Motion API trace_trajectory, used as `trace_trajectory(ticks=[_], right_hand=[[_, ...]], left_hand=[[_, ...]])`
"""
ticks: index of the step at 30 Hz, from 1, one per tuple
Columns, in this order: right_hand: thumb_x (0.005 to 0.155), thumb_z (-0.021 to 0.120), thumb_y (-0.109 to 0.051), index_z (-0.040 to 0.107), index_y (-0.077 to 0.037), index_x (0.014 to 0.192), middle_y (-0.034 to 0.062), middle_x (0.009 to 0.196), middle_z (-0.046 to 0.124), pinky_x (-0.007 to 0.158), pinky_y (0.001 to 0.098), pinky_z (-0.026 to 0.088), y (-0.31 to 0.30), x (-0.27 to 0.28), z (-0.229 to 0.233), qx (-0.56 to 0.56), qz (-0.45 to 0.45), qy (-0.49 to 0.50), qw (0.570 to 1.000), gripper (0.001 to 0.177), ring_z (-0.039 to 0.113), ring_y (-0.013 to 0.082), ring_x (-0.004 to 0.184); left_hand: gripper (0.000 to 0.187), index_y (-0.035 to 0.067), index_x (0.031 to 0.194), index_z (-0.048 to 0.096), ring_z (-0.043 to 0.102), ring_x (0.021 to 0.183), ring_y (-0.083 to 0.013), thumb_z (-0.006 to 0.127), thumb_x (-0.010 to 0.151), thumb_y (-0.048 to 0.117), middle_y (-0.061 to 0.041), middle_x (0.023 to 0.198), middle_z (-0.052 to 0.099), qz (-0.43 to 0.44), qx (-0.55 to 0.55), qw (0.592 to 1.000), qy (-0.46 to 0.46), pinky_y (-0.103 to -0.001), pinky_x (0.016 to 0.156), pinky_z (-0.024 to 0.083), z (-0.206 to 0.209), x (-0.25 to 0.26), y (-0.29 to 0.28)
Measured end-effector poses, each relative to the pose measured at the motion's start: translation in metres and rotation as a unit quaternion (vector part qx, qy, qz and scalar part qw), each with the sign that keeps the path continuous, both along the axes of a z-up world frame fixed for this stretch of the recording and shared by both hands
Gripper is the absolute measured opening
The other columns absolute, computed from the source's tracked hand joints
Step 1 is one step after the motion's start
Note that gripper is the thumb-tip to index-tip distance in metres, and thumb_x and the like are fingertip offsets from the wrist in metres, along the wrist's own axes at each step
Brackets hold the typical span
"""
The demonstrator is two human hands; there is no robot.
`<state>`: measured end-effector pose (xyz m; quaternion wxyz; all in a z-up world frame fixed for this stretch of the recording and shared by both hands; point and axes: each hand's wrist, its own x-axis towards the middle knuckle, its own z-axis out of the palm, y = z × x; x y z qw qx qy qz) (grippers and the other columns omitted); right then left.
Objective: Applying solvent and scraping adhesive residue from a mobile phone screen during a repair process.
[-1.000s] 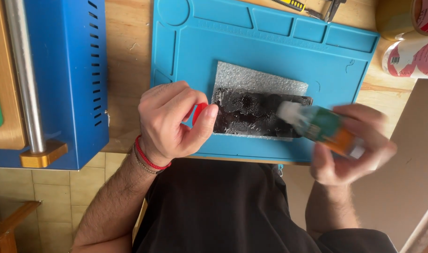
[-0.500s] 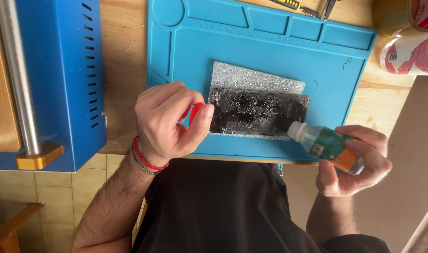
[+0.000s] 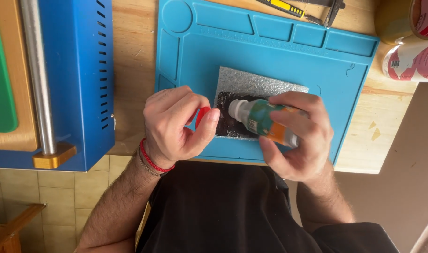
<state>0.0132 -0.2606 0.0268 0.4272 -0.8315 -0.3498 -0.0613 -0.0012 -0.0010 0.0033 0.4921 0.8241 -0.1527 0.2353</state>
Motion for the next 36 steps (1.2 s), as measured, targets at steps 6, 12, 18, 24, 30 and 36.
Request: trace_trajectory(ticks=[6, 12, 18, 24, 30, 36], right_hand=[[0.107, 0.071, -0.017, 0.054, -0.003, 0.134, 0.0299, 0.135, 0.061, 0.103, 0.0495, 0.059, 0.016, 0.007, 0.005, -0.019, -0.006, 0.041, 0.999, 0.035, 0.069, 0.0425, 0.122], [0.106, 0.069, -0.021, 0.048, -0.004, 0.133, 0.0306, 0.132, 0.063, 0.104, 0.0504, 0.057, -0.002, -0.006, -0.001, -0.002, -0.033, 0.003, 0.999, 0.038, 0.067, 0.0418, 0.120], [0.099, 0.067, -0.034, 0.044, -0.005, 0.122, 0.0311, 0.113, 0.061, 0.081, 0.0436, 0.049, -0.057, -0.036, -0.034, 0.085, -0.178, -0.030, 0.980, 0.043, 0.066, 0.0375, 0.099], [0.086, 0.064, -0.025, 0.039, -0.022, 0.128, 0.0138, 0.126, 0.049, 0.093, 0.0316, 0.046, -0.071, -0.085, -0.021, 0.288, -0.243, 0.228, 0.898, 0.049, 0.055, 0.0209, 0.115], [0.099, 0.072, -0.017, 0.046, -0.023, 0.134, 0.0202, 0.133, 0.054, 0.083, 0.0470, 0.068, -0.045, -0.097, -0.029, 0.335, 0.002, 0.255, 0.907, 0.044, 0.073, 0.0392, 0.092], [0.094, 0.085, -0.024, 0.053, -0.012, 0.133, 0.0336, 0.128, 0.066, 0.085, 0.0437, 0.074, -0.081, -0.110, -0.063, 0.180, -0.018, 0.066, 0.981, 0.052, 0.080, 0.0394, 0.108]], left_hand=[[0.038, 0.005, 0.073, 0.054, 0.040, 0.055, -0.0238, 0.060, 0.108, 0.017, -0.006, 0.065, 0.048, -0.005, -0.007, 1.000, 0.001, -0.037, 0.054, 0.032, 0.001, 0.000, 0.003], [0.040, 0.005, 0.071, 0.052, 0.037, 0.054, -0.0218, 0.060, 0.108, 0.017, -0.005, 0.064, 0.046, 0.001, -0.016, 1.000, -0.010, -0.035, 0.053, 0.029, -0.001, 0.001, 0.003], [0.038, 0.004, 0.076, 0.058, 0.040, 0.055, -0.0224, 0.057, 0.110, 0.021, -0.005, 0.066, 0.049, 0.001, -0.018, 1.000, -0.002, -0.036, 0.054, 0.030, 0.001, 0.001, 0.003], [0.053, 0.000, 0.127, 0.072, 0.080, 0.101, -0.0325, 0.073, 0.105, 0.048, -0.014, 0.116, 0.078, -0.100, 0.005, 0.995, 0.006, -0.047, 0.088, 0.068, 0.023, -0.025, -0.007], [0.047, 0.008, 0.146, 0.064, 0.075, 0.110, -0.0250, 0.087, 0.107, 0.022, -0.016, 0.131, 0.064, -0.192, -0.132, 0.964, 0.128, -0.039, 0.111, 0.068, 0.039, -0.078, -0.053], [0.051, 0.008, 0.145, 0.064, 0.076, 0.115, -0.0267, 0.087, 0.106, -0.014, -0.020, 0.131, 0.065, -0.176, -0.084, 0.972, 0.135, -0.036, 0.112, 0.071, 0.052, -0.079, -0.045]])
